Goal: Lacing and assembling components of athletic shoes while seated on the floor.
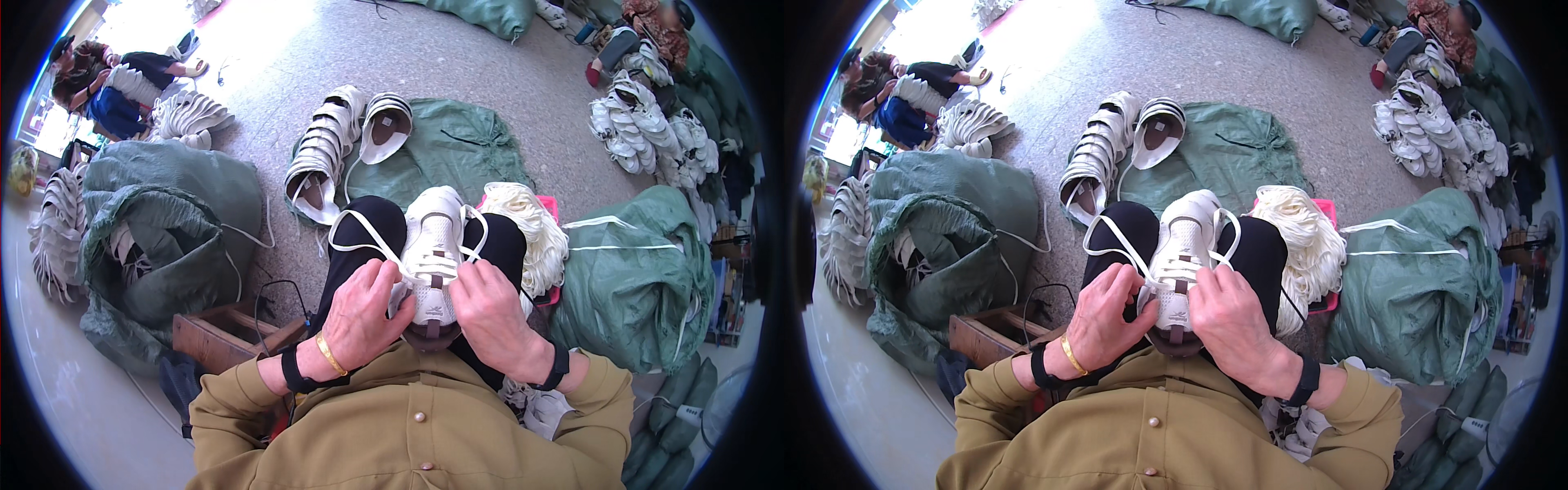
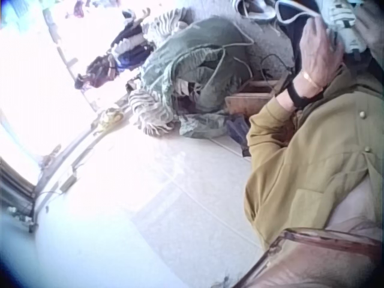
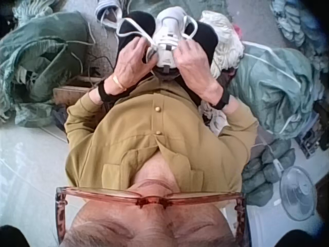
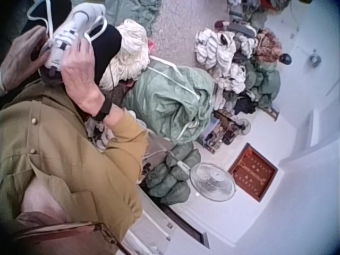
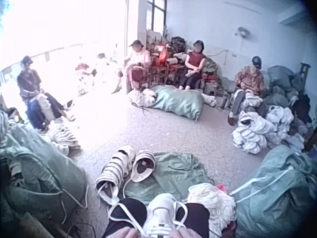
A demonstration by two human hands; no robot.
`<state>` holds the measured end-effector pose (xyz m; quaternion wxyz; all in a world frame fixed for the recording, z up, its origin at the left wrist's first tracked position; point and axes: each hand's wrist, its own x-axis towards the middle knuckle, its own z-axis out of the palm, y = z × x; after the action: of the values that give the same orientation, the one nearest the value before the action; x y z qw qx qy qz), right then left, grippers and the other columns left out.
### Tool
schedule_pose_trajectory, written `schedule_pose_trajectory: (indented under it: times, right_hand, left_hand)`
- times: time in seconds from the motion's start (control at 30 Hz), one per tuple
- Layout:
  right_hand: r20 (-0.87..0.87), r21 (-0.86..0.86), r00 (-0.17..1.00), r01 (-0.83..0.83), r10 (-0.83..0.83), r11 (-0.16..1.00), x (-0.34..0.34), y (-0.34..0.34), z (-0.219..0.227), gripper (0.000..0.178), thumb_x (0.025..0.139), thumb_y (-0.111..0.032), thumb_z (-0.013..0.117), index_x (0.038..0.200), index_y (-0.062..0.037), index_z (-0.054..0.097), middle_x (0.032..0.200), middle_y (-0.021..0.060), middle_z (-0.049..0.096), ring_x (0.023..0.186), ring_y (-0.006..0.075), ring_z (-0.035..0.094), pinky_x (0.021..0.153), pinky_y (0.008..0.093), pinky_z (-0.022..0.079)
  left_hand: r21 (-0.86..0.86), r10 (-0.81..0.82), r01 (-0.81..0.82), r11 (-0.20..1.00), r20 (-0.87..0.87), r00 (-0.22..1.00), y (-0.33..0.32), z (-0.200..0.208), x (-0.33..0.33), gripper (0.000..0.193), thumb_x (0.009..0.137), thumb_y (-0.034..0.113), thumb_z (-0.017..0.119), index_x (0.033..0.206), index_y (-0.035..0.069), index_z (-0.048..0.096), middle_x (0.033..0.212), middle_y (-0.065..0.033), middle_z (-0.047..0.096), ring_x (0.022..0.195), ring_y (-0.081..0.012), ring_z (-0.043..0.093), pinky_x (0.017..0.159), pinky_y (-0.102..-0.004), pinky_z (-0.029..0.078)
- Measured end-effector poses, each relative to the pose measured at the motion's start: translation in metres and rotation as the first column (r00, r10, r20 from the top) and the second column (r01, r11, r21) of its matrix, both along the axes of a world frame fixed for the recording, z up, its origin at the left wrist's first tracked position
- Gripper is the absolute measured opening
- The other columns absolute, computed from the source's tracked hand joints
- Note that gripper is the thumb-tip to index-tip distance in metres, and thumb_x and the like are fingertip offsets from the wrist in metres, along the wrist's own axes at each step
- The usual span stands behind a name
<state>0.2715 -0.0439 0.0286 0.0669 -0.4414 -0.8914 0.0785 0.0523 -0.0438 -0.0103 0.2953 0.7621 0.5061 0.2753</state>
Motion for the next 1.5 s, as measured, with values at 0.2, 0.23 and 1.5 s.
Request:
schedule_pose_trajectory:
  times: [0.2, 0.23, 1.5]
  right_hand:
    - [0.013, 0.071, 0.994, -0.105, 0.105, 0.992, -0.001, 0.010, -0.012, 0.021, 0.069, -0.004, 0.069, 0.088, 0.0030, 0.064, 0.093, 0.0131, 0.053, 0.093, 0.0287, 0.058, 0.079, 0.0375, 0.054]
    - [-0.081, 0.062, 0.994, -0.074, 0.079, 0.995, 0.001, 0.010, -0.016, 0.022, 0.068, -0.003, 0.069, 0.089, 0.0032, 0.063, 0.093, 0.0136, 0.053, 0.093, 0.0295, 0.059, 0.079, 0.0386, 0.054]
    - [-0.634, -0.753, 0.483, -0.208, -0.603, 0.624, 0.007, 0.023, 0.047, 0.010, 0.094, -0.004, 0.075, 0.087, -0.0002, 0.068, 0.073, -0.0013, 0.066, 0.067, 0.0021, 0.060, 0.058, 0.0241, 0.047]
  left_hand:
    - [-0.009, 0.014, -0.014, 1.000, 0.033, 0.999, -0.003, -0.007, 0.001, 0.025, 0.088, 0.008, 0.077, 0.102, 0.001, 0.057, 0.088, -0.0117, 0.060, 0.072, -0.0253, 0.066, 0.065, -0.0366, 0.056]
    - [-0.012, 0.012, -0.012, 1.000, 0.045, 0.999, -0.003, -0.008, 0.002, 0.024, 0.088, 0.007, 0.076, 0.102, 0.001, 0.058, 0.088, -0.0118, 0.061, 0.072, -0.0251, 0.066, 0.065, -0.0362, 0.056]
    - [-0.123, 0.030, -0.024, 0.992, 0.046, 0.998, 0.004, 0.007, -0.006, 0.021, 0.090, 0.001, 0.068, 0.100, 0.002, 0.049, 0.086, -0.0178, 0.058, 0.078, -0.0424, 0.063, 0.067, -0.0490, 0.050]
